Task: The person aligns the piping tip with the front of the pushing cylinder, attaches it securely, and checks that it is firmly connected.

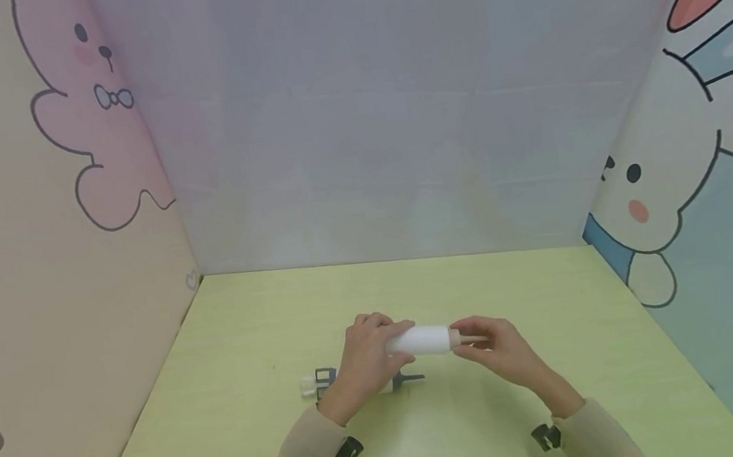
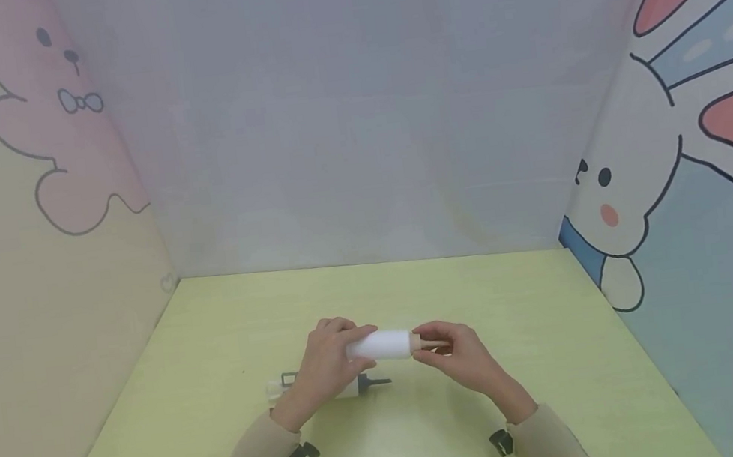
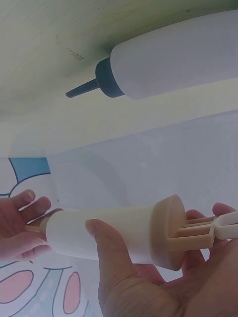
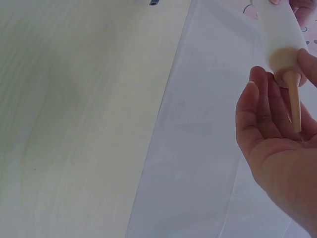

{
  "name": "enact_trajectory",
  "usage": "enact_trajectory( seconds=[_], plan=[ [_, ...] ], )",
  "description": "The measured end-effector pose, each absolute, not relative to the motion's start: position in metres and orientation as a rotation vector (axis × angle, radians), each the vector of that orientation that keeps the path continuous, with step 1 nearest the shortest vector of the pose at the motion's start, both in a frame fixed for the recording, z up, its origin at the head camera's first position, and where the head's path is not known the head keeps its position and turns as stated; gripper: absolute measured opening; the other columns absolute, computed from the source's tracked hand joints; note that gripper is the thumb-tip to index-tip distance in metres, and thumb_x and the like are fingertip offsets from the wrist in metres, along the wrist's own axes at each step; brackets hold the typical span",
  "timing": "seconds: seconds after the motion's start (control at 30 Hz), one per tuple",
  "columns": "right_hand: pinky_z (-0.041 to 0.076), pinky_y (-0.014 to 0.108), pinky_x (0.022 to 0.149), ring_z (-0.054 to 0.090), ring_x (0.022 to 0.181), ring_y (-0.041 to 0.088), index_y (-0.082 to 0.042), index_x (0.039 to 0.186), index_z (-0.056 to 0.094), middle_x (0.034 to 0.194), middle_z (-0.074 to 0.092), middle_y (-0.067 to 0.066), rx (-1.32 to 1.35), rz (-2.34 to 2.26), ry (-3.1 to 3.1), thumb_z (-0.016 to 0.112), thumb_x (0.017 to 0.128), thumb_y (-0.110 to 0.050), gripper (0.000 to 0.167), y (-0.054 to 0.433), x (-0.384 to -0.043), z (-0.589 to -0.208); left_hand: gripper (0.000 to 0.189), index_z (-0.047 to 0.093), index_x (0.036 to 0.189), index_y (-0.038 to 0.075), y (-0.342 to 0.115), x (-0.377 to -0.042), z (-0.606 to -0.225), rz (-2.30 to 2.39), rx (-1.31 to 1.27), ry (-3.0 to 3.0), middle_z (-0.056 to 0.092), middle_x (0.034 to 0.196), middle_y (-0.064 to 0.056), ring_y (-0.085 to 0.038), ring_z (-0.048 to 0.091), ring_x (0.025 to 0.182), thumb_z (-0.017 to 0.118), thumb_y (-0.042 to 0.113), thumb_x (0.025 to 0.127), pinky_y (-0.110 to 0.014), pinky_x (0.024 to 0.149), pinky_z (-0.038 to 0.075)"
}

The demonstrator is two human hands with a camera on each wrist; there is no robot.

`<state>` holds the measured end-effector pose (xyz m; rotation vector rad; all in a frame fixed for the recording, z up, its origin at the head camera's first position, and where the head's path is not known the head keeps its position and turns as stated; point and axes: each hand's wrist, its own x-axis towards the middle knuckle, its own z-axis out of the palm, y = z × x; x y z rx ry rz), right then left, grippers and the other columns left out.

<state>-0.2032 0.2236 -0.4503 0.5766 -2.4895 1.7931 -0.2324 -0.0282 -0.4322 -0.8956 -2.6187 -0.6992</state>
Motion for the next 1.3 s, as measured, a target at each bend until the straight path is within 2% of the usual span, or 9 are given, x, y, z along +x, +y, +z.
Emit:
enact_trajectory(
  seconds=[0.23,0.4,0.6,0.8,1.3],
  plan=[
    [0.052,0.033,0.079,0.062,0.102,0.033,0.004,0.122,0.059,0.117,0.06,0.021,0.584,1.841,-2.513,0.069,0.089,-0.012,0.038,0.2264,-0.2031,-0.4534,0.048,0.072,0.114,0.022,-0.0274,-0.2325,-0.4319,-0.703,-0.904,-2.606,0.063,0.1,-0.003,-0.029,0.053,0.095,0.087,0.027,0.068,-0.045,0.077,0.043],
    [0.052,0.037,0.078,0.061,0.103,0.033,0.002,0.122,0.057,0.119,0.06,0.019,0.629,1.804,-2.469,0.074,0.083,-0.007,0.044,0.2268,-0.2033,-0.4535,0.048,0.071,0.114,0.023,-0.0271,-0.2325,-0.4329,-0.681,-0.897,-2.615,0.062,0.1,-0.002,-0.028,0.053,0.096,0.087,0.029,0.069,-0.044,0.077,0.042],
    [0.052,0.04,0.079,0.061,0.103,0.027,-0.002,0.116,0.061,0.114,0.061,0.012,0.614,1.783,-2.437,0.076,0.08,-0.004,0.039,0.2262,-0.2023,-0.4532,0.048,0.072,0.114,0.023,-0.0267,-0.2321,-0.4329,-0.686,-0.897,-2.61,0.062,0.099,-0.002,-0.027,0.053,0.095,0.087,0.029,0.068,-0.044,0.077,0.042],
    [0.052,0.036,0.078,0.063,0.098,0.026,-0.002,0.111,0.063,0.109,0.064,0.013,0.578,1.805,-2.429,0.075,0.08,-0.001,0.033,0.2249,-0.2017,-0.4532,0.048,0.071,0.115,0.023,-0.0256,-0.2315,-0.432,-0.694,-0.903,-2.626,0.062,0.101,-0.002,-0.028,0.052,0.096,0.086,0.03,0.069,-0.044,0.078,0.042],
    [0.052,0.032,0.079,0.065,0.098,0.025,0.0,0.114,0.061,0.108,0.064,0.015,0.587,1.778,-2.502,0.069,0.088,-0.01,0.029,0.2323,-0.2006,-0.4564,0.048,0.071,0.115,0.023,-0.0189,-0.2315,-0.4356,-0.648,-0.914,-2.619,0.062,0.103,-0.004,-0.028,0.052,0.097,0.085,0.031,0.07,-0.047,0.078,0.043]
  ],
)
